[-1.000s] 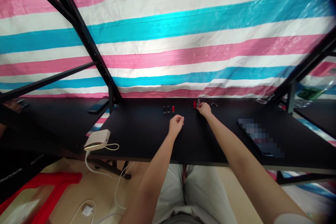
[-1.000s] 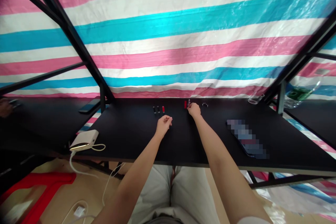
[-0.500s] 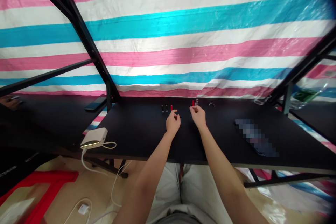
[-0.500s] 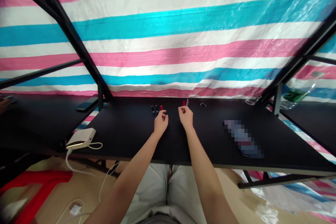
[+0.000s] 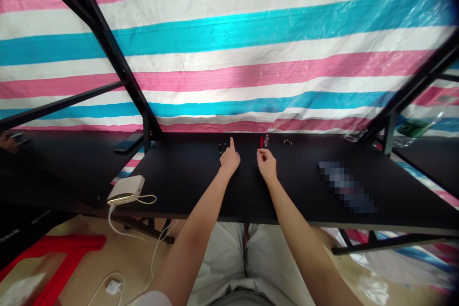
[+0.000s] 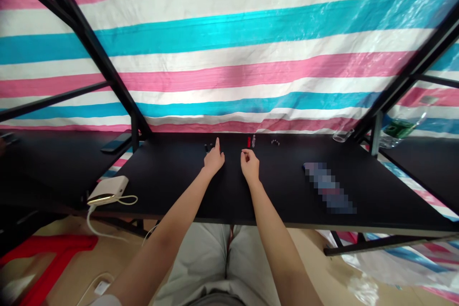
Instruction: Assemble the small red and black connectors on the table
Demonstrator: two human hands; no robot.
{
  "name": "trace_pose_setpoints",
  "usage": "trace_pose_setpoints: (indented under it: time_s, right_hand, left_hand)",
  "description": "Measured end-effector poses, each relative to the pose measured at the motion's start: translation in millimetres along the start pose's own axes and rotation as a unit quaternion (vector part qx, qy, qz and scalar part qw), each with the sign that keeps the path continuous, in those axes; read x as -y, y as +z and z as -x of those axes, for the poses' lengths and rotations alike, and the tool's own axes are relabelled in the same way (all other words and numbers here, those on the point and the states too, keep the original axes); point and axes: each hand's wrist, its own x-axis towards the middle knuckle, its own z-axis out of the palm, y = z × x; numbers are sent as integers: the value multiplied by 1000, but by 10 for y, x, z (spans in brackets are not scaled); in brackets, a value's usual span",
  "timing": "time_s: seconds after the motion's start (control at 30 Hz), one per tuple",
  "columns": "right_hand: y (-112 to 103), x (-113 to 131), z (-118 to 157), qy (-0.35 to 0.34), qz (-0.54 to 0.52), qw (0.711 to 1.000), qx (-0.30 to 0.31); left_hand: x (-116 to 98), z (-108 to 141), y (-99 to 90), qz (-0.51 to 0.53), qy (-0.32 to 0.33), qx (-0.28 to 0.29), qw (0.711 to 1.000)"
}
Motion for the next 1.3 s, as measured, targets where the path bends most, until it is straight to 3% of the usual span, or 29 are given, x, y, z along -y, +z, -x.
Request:
trace_pose_setpoints:
  time_s: [0.17, 0.27, 0.4, 0.53, 0.63, 0.73, 0.97, 1.3]
  right_hand:
    - [10, 29, 30, -15, 17, 999, 26]
    - [17, 6, 27, -18, 26, 998, 45]
    - [39, 3, 38, -60, 41, 994, 86]
    - [35, 82, 72, -94, 38, 988, 117]
    - [19, 150, 96, -107, 32, 986, 123]
    - [8, 196, 117, -114, 23, 985, 126]
    - [0, 247, 155, -95, -14, 985, 141]
    - [20, 216, 136, -46, -6, 988, 149]
  left_hand:
    - [78, -134, 69, 113, -2, -69, 991]
    - [105, -148, 92, 263, -4, -55, 963]
    - [93, -38, 132, 477, -42, 30, 878]
    - [90, 96, 202, 597, -58, 59, 798]
    - [97, 171, 231, 656, -53, 60, 751]
    - [95, 239, 211, 686, -35, 68, 723]
    - [68, 336, 162, 692, -41, 64, 718]
    - [70, 339, 194, 656, -45, 50, 752]
